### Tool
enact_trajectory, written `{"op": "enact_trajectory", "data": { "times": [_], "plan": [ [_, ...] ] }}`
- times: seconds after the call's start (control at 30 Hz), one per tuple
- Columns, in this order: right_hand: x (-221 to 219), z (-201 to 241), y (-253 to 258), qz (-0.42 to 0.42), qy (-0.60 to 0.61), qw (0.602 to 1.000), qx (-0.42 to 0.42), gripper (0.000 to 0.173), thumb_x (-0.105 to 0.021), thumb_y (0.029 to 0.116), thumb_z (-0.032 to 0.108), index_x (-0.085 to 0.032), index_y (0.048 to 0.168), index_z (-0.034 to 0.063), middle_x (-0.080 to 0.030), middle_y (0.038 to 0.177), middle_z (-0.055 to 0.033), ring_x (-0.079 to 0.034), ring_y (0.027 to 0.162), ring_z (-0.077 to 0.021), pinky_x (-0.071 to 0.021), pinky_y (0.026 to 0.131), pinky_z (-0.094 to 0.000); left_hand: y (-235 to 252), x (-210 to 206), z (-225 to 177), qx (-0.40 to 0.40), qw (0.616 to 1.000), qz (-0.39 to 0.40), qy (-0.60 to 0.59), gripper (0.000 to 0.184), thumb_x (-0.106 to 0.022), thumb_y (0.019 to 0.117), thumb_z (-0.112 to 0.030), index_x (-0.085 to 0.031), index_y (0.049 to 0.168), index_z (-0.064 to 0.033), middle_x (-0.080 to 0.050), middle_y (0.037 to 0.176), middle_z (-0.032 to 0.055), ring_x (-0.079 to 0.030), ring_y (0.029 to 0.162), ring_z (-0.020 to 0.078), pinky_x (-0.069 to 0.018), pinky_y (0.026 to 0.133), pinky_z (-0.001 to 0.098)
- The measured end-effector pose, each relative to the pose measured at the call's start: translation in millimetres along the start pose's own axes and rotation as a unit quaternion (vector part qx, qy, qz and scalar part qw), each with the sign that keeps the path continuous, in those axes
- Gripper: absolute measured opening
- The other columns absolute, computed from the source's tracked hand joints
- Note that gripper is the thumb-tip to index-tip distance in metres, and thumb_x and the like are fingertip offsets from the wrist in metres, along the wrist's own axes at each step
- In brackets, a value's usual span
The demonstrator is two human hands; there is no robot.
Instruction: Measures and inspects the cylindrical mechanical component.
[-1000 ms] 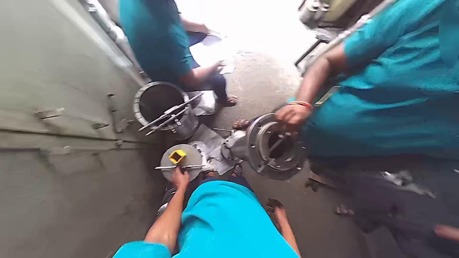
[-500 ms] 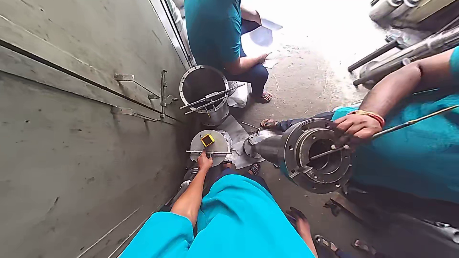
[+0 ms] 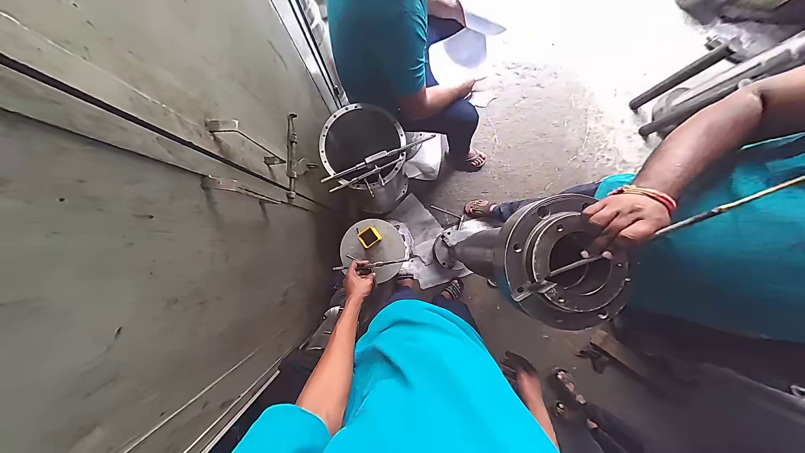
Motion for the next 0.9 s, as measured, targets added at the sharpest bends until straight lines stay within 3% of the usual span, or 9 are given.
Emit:
{"op": "enact_trajectory", "data": {
  "times": [0.2, 0.3, 0.43, 0.5, 0.6, 0.67, 0.77, 0.83, 0.9],
  "plan": [
    [-7, 16, -5, 0.046, -0.180, 0.973, 0.137, 0.027, -0.059, 0.1036, 0.016, -0.066, 0.124, 0.0003, -0.074, 0.102, -0.0130, -0.071, 0.084, -0.0196, -0.0593, 0.078, -0.0403, -49, 23, -33, -0.115, 0.984, -0.045, -0.125, 0.043, -0.074, 0.0821, 0.003, -0.062, 0.123, 0.0029, -0.070, 0.117, 0.0170, -0.071, 0.094, 0.0186, -0.0604, 0.084, 0.0345],
    [-16, 50, -26, 0.092, -0.251, 0.937, 0.225, 0.029, -0.061, 0.1024, 0.022, -0.069, 0.127, 0.0081, -0.075, 0.110, -0.0112, -0.072, 0.096, -0.0221, -0.0571, 0.090, -0.0476, -77, 37, -62, -0.209, 0.970, -0.071, -0.103, 0.039, -0.070, 0.0793, 0.003, -0.066, 0.118, 0.0013, -0.073, 0.113, 0.0120, -0.071, 0.098, 0.0156, -0.0598, 0.087, 0.0350],
    [-41, 123, -76, 0.146, -0.279, 0.865, 0.390, 0.035, -0.055, 0.1016, 0.033, -0.070, 0.127, 0.0134, -0.076, 0.111, -0.0031, -0.072, 0.098, -0.0122, -0.0583, 0.090, -0.0381, -111, 48, -107, -0.386, 0.920, -0.053, -0.052, 0.032, -0.068, 0.0796, 0.003, -0.071, 0.111, 0.0023, -0.075, 0.109, 0.0113, -0.073, 0.099, 0.0142, -0.0611, 0.090, 0.0329],
    [-61, 166, -103, 0.166, -0.248, 0.823, 0.483, 0.036, -0.052, 0.1044, 0.035, -0.070, 0.125, 0.0119, -0.075, 0.111, -0.0003, -0.071, 0.099, -0.0065, -0.0585, 0.090, -0.0301, -125, 43, -131, -0.459, 0.887, -0.017, -0.031, 0.023, -0.067, 0.0870, -0.001, -0.073, 0.110, 0.0018, -0.075, 0.105, 0.0116, -0.074, 0.095, 0.0147, -0.0622, 0.088, 0.0329],
    [-100, 221, -134, 0.242, -0.189, 0.780, 0.545, 0.043, -0.048, 0.1074, 0.034, -0.061, 0.137, 0.0052, -0.073, 0.118, -0.0025, -0.070, 0.105, -0.0094, -0.0601, 0.093, -0.0311, -149, 21, -163, -0.515, 0.856, 0.042, 0.004, 0.020, -0.063, 0.0963, -0.008, -0.075, 0.112, -0.0074, -0.074, 0.104, 0.0104, -0.072, 0.093, 0.0169, -0.0622, 0.084, 0.0359],
    [-123, 239, -142, 0.275, -0.187, 0.789, 0.517, 0.049, -0.047, 0.1075, 0.039, -0.054, 0.144, 0.0058, -0.072, 0.116, -0.0029, -0.070, 0.096, -0.0092, -0.0611, 0.084, -0.0301, -165, 1, -177, -0.542, 0.837, 0.074, 0.018, 0.021, -0.061, 0.0979, -0.009, -0.075, 0.113, -0.0099, -0.073, 0.104, 0.0119, -0.073, 0.090, 0.0199, -0.0627, 0.077, 0.0385],
    [-141, 240, -138, 0.229, -0.159, 0.848, 0.451, 0.047, -0.047, 0.1052, 0.043, -0.061, 0.132, 0.0071, -0.070, 0.094, 0.0011, -0.064, 0.071, -0.0048, -0.0557, 0.062, -0.0249, -175, -16, -187, -0.556, 0.824, 0.107, -0.013, 0.025, -0.060, 0.0990, -0.010, -0.070, 0.121, -0.0027, -0.072, 0.103, 0.0137, -0.071, 0.090, 0.0208, -0.0612, 0.080, 0.0360],
    [-143, 233, -130, 0.189, -0.133, 0.878, 0.419, 0.038, -0.050, 0.1035, 0.036, -0.070, 0.121, 0.0079, -0.069, 0.085, 0.0037, -0.062, 0.068, -0.0036, -0.0535, 0.063, -0.0256, -174, -19, -187, -0.544, 0.830, 0.119, -0.038, 0.028, -0.061, 0.0991, -0.008, -0.066, 0.125, -0.0004, -0.071, 0.101, 0.0143, -0.071, 0.088, 0.0203, -0.0611, 0.081, 0.0350],
    [-145, 227, -125, 0.185, -0.131, 0.881, 0.415, 0.032, -0.054, 0.1021, 0.031, -0.070, 0.117, 0.0073, -0.069, 0.079, 0.0052, -0.062, 0.066, -0.0025, -0.0532, 0.063, -0.0237, -170, -20, -179, -0.530, 0.836, 0.134, -0.049, 0.029, -0.061, 0.0979, -0.005, -0.064, 0.127, 0.0006, -0.070, 0.103, 0.0152, -0.071, 0.089, 0.0212, -0.0610, 0.083, 0.0362]
  ]
}}
Point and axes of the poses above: each hand's wrist, its own y-axis towards the middle knuckle, its own x-axis out of the back of the hand, z = x × y, the point moved 3 cm from there along y, towards the middle knuckle
